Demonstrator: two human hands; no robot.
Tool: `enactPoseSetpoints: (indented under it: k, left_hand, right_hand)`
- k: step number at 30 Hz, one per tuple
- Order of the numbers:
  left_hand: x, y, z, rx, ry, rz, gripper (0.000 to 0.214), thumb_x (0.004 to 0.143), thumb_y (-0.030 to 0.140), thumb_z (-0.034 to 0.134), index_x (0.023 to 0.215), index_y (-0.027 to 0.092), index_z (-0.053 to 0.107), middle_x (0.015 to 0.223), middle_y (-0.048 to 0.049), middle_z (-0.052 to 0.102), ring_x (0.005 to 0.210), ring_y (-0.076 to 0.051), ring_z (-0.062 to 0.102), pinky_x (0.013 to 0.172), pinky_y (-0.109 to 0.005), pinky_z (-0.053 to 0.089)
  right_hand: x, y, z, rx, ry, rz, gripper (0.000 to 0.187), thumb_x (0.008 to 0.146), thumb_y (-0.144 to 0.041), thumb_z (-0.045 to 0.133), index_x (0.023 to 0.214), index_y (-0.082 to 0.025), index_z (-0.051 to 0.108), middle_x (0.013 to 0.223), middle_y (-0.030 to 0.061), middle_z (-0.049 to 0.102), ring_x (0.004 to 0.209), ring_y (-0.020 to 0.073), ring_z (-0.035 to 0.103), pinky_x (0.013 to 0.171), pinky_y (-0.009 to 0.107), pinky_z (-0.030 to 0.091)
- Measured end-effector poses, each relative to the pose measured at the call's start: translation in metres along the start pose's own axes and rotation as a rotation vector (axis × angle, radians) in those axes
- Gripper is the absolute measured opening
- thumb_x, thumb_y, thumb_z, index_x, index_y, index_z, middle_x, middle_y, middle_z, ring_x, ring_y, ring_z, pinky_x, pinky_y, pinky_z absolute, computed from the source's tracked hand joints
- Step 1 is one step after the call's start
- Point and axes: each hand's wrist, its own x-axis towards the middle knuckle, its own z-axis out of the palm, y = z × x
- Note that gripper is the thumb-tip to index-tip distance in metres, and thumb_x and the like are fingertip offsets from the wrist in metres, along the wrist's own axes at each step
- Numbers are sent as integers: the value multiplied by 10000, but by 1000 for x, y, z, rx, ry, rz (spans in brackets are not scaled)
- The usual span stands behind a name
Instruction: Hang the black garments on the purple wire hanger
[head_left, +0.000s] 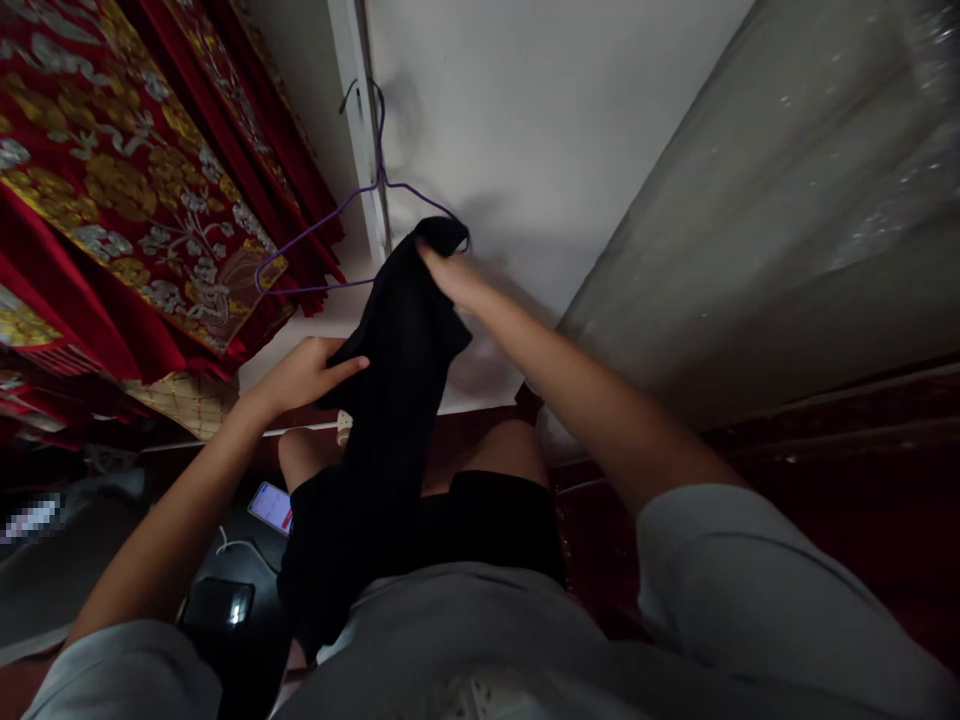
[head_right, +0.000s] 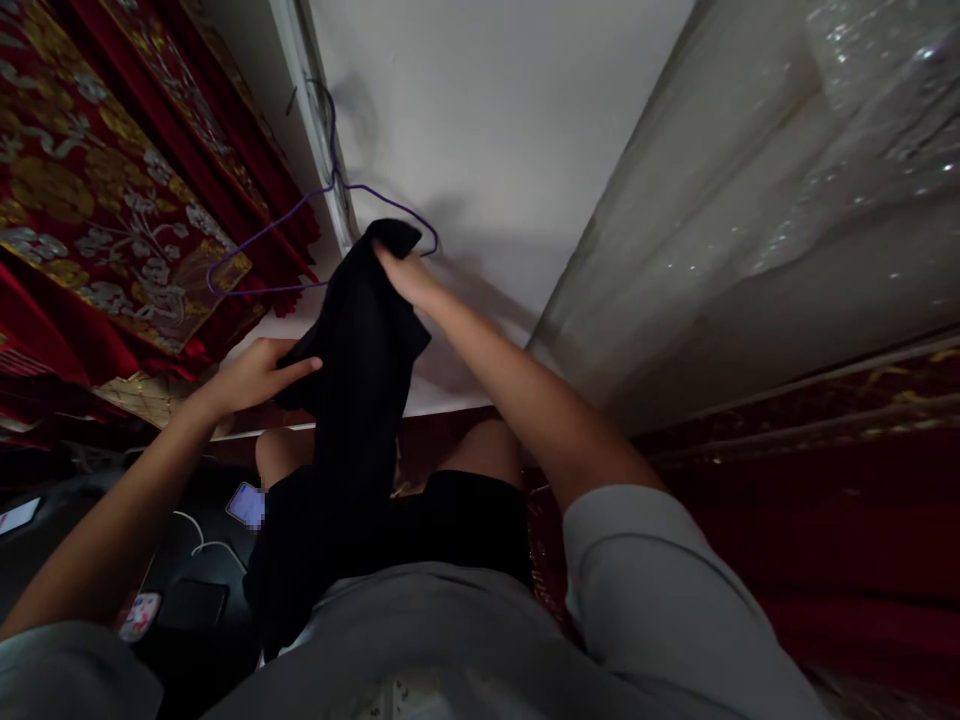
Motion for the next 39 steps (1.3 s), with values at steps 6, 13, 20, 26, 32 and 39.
enactPoseSetpoints:
  k: [6,13,20,26,32,39]
  left_hand:
    - [1,-10,-23,380,-9,-47,208,931,368,573,912,192,682,849,-82,710,799,-249,675,762,-338,501]
    - [26,-17,-44,555,341,-219,293,858,73,467,1085,169,625,918,-144,716,924,-336,718,887,-444,537]
    - [63,-23,-39,286,174,-357,175,766,65,615,903,170,586,799,-100,657,925,-354,702,875,-456,535]
    - [54,-20,-37,159,517,-153,458,824,7,565,1238,199,529,1034,-89,665,1022,-284,665,1012,-454,474]
    - [91,7,-62,32,531,187,474,921,-15,514,1334,213,479,1183,-21,669,978,-163,625,1034,-365,484]
    - [99,-16,-83,184,457,150,309,976,27,556,1254,160,585,1268,-55,610,1173,-197,494,1203,-425,360]
  right_hand:
    - [7,32,-12,-157,124,58,205,871,-369,713,828,-170,692,963,142,755,1005,307,728,963,439,559]
    - [8,29,-74,-273,262,-120,347,771,-216,743,570,-235,461,592,3,455,740,225,612,773,408,562]
    - [-4,20,-82,-315,269,-134,363,768,-192,725,556,-245,435,568,-9,390,745,237,603,739,408,534]
    - [-4,25,-74,-267,256,-96,357,754,-184,731,579,-253,427,577,-9,399,714,209,569,689,363,527]
    - [-24,14,-57,-113,125,-63,160,828,-254,726,736,-209,604,790,70,648,871,261,668,787,412,565]
    - [13,16,-124,-102,404,-203,176,798,-158,791,915,-220,674,1141,109,724,1179,224,600,989,391,497]
